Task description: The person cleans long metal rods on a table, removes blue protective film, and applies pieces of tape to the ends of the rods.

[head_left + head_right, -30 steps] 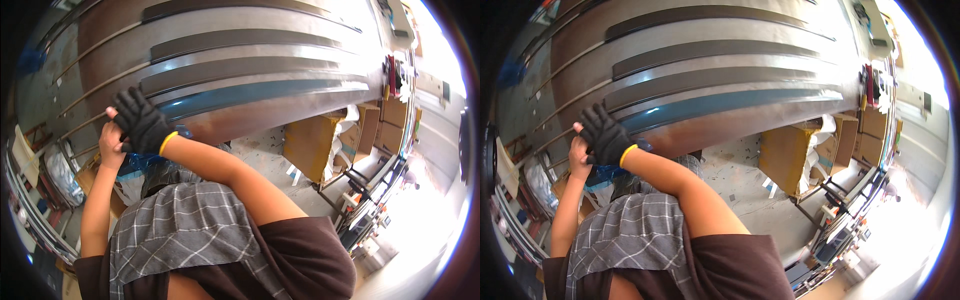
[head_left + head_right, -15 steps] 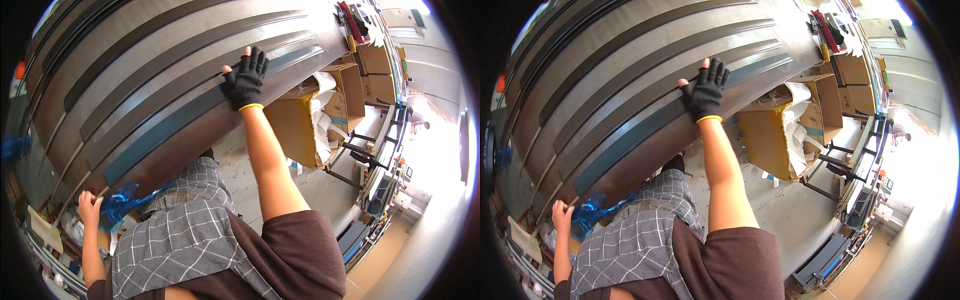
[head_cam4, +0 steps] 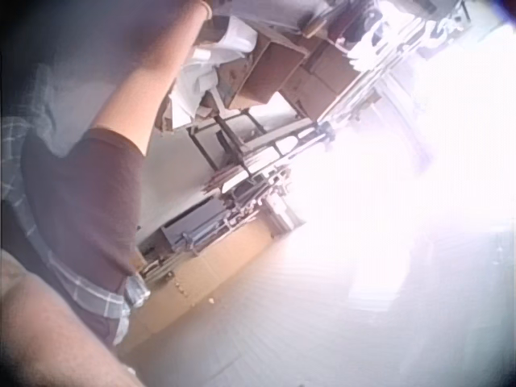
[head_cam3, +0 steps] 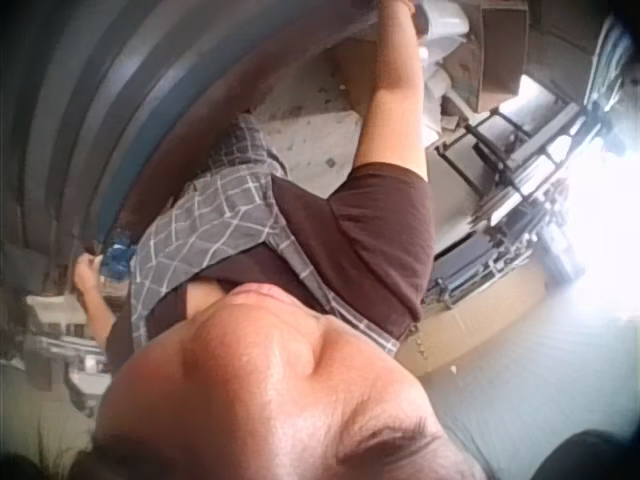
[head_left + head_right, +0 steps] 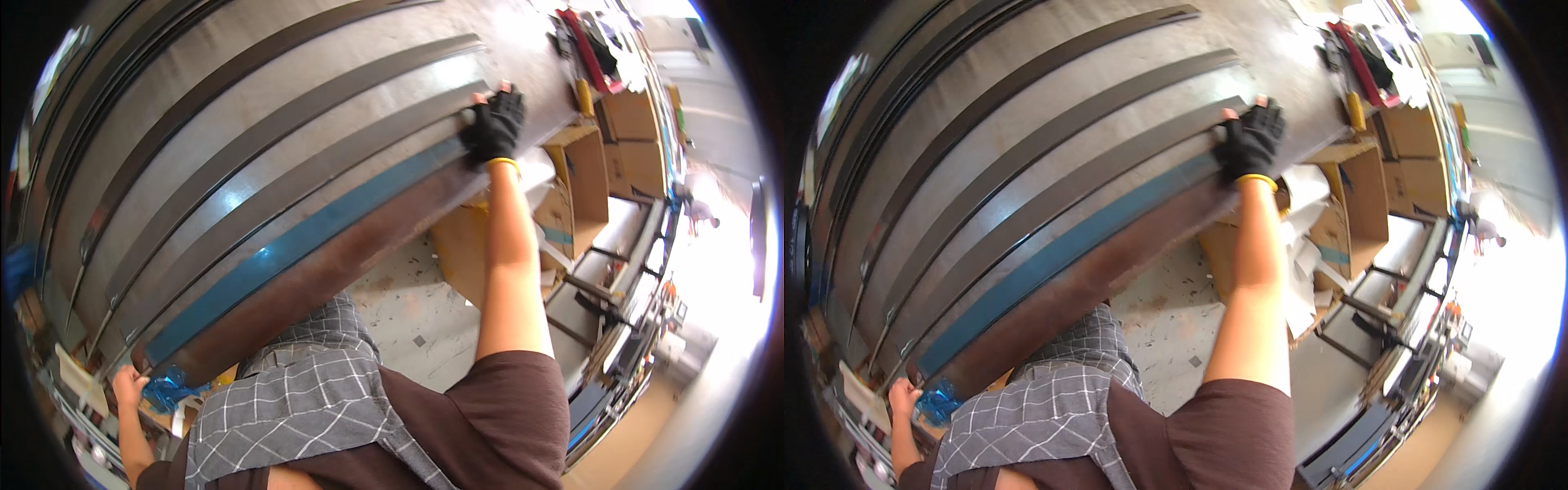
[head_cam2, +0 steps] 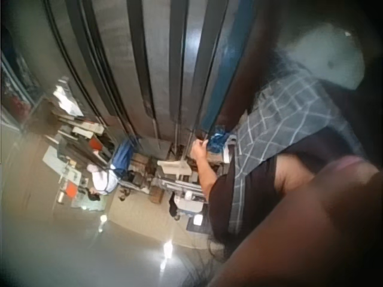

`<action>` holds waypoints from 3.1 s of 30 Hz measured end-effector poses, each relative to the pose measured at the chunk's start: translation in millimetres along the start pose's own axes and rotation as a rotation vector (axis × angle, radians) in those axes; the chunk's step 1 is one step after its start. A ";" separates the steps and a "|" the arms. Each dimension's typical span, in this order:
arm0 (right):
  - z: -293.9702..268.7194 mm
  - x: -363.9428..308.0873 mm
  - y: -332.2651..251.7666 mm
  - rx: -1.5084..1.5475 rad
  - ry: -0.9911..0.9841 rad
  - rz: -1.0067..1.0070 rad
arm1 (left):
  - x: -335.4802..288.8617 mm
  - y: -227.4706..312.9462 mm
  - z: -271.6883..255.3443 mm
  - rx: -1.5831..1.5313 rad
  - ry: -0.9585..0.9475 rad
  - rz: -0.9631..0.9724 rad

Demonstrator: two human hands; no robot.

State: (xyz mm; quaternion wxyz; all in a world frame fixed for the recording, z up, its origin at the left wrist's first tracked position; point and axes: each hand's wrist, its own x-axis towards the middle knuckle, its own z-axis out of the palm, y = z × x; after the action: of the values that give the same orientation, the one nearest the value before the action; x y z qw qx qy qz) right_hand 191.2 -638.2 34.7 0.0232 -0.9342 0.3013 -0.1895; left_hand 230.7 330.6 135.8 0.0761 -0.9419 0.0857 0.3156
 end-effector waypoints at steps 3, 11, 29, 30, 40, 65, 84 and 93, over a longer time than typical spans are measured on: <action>-28.8 12.2 12.4 -0.635 -0.189 -0.362 | -7.7 -5.7 -3.5 0.032 0.010 -0.063; 11.6 -1.1 14.4 -0.279 0.010 -0.217 | 15.3 28.2 12.2 -0.123 0.127 0.033; 7.8 -319.2 -382.3 0.871 -0.509 -0.992 | 68.9 272.3 99.5 -0.426 0.725 0.324; 5.8 -323.9 -394.8 0.938 -0.506 -1.028 | 68.8 280.8 100.2 -0.464 0.724 0.350; -13.6 -292.5 -364.7 0.924 -0.600 -0.554 | 72.4 293.7 99.4 -0.490 0.811 0.360; -30.4 -262.3 -367.6 0.235 -1.012 -0.553 | 70.1 284.7 108.3 -0.491 0.854 0.361; -37.7 -269.9 -370.3 0.282 -0.951 -0.499 | 68.1 276.7 106.8 -0.603 0.787 0.395; -36.1 -281.2 -350.2 0.354 -0.775 -0.533 | 36.7 247.0 100.9 -0.540 0.836 0.353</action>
State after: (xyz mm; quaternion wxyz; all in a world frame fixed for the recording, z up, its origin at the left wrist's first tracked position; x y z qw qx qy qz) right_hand 162.0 -188.6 27.6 0.2423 -0.9622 -0.0153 0.1236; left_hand 149.1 105.8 11.8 -0.2643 -0.9447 0.1817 -0.0680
